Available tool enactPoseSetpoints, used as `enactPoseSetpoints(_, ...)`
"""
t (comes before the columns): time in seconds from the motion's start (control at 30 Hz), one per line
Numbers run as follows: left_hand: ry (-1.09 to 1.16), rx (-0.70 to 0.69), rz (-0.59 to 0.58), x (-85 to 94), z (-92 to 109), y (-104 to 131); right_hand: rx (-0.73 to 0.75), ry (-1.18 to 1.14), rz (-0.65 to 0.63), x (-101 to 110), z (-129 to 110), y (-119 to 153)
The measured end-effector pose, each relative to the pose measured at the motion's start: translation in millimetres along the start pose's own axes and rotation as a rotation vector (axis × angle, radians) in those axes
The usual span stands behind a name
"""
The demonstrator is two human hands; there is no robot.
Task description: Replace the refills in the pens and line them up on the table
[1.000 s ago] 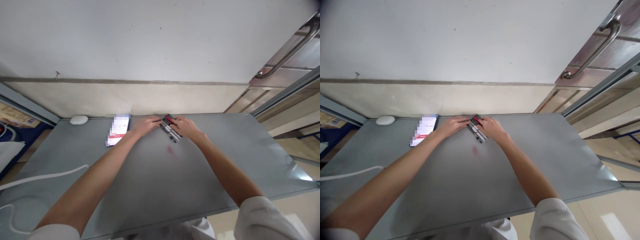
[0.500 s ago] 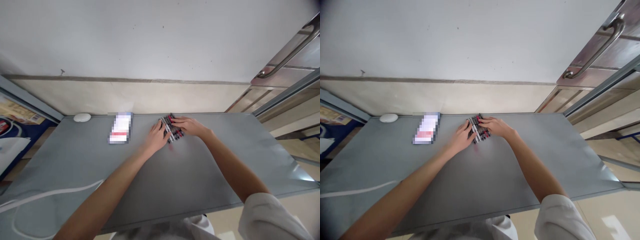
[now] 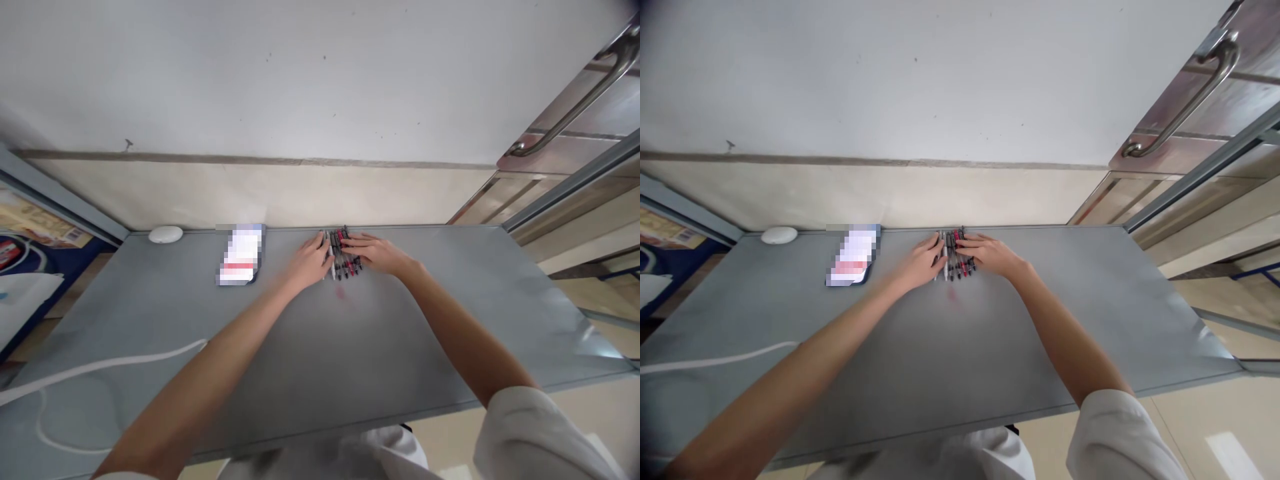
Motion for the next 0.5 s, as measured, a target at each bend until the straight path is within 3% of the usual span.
enactPoseSetpoints(0.17,-0.007,0.181,0.091,-9.1,40.1,8.1,0.025,0.071,0.005,-3.6,1.0,1.1)
enactPoseSetpoints(0.27,-0.019,0.238,0.127,-17.8,52.4,10.5,0.0,0.058,0.033,-8.2,0.3,-1.6)
enactPoseSetpoints(0.5,-0.162,0.19,0.203,-20.5,42.4,12.8,0.0,0.046,0.11,-8.6,3.3,-4.1)
Point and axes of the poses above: each hand's wrist, its own y-axis away from the middle knuckle, its own x-axis out of the back of the hand, z = x × y, the point moved 6 cm from there along -y, towards the middle knuckle, and after that the axes turned 12 degrees about -z, right-handed, at the moved point
